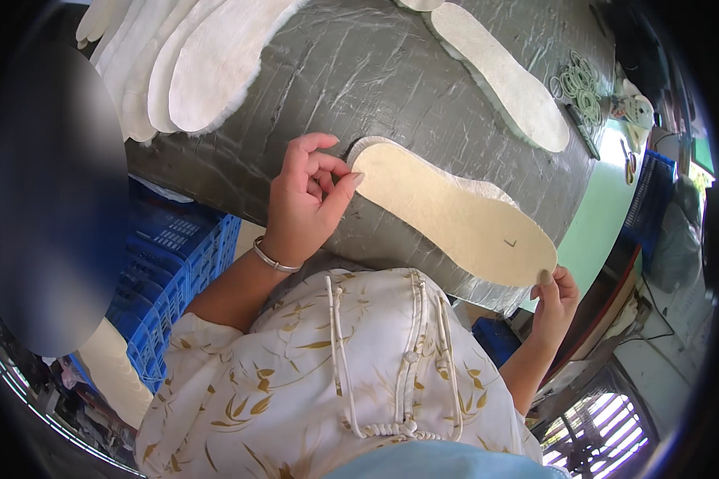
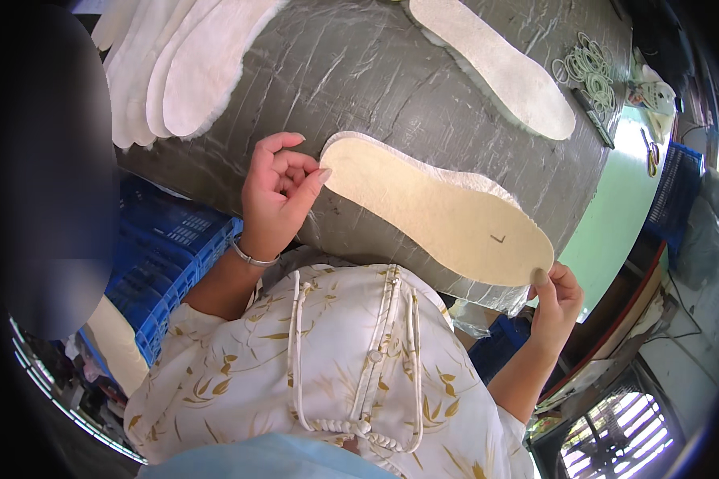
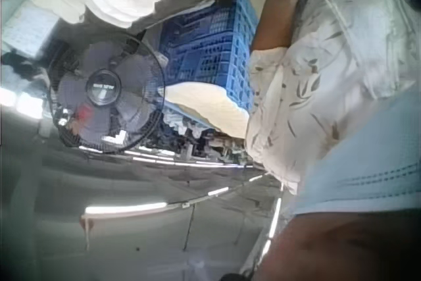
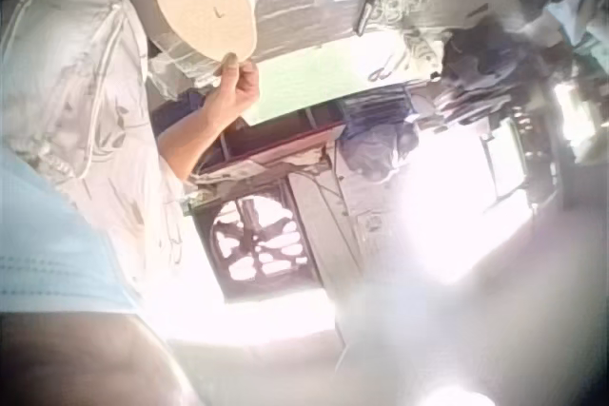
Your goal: The recorder is inspecting and organizing shoe insoles in a manufacturing setting.
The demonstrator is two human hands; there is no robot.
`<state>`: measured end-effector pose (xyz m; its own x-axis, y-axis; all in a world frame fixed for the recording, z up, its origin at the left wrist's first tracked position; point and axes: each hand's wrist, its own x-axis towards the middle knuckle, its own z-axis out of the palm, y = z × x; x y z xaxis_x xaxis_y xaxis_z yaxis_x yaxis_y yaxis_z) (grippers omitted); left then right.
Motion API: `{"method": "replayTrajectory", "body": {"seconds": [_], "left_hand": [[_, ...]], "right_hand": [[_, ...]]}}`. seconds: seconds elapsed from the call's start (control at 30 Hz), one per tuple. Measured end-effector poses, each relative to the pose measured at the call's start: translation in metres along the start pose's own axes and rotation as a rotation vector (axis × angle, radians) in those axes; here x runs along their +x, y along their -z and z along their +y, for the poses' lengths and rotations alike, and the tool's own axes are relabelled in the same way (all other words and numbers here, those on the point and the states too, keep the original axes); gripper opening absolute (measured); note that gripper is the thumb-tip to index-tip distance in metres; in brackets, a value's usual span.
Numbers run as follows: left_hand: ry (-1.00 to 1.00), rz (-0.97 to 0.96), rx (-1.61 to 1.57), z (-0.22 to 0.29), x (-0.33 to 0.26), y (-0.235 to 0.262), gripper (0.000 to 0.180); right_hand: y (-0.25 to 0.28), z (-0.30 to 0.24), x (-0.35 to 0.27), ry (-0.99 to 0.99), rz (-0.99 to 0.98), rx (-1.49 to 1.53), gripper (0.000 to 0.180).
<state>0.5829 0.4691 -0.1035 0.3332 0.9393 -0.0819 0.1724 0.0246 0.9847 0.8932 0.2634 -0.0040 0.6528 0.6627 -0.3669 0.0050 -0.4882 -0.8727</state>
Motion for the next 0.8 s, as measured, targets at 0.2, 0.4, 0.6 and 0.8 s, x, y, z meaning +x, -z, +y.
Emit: {"method": "replayTrajectory", "body": {"seconds": [0.2, 0.4, 0.6, 0.8], "left_hand": [[-0.013, -0.002, 0.075, -0.002, 0.005, 0.003, 0.046], [0.011, -0.025, 0.048, -0.005, 0.006, 0.004, 0.046], [0.028, -0.03, 0.045, -0.006, 0.008, 0.006, 0.045], [0.045, -0.039, 0.031, -0.006, 0.009, 0.008, 0.042]], "right_hand": [[0.001, -0.011, 0.006, 0.022, 0.0, 0.001, 0.017], [0.004, -0.017, 0.006, -0.001, -0.01, -0.015, 0.017], [-0.001, -0.019, 0.006, -0.009, -0.015, -0.033, 0.013], [0.005, -0.021, 0.007, 0.01, -0.04, 0.031, 0.015]]}}
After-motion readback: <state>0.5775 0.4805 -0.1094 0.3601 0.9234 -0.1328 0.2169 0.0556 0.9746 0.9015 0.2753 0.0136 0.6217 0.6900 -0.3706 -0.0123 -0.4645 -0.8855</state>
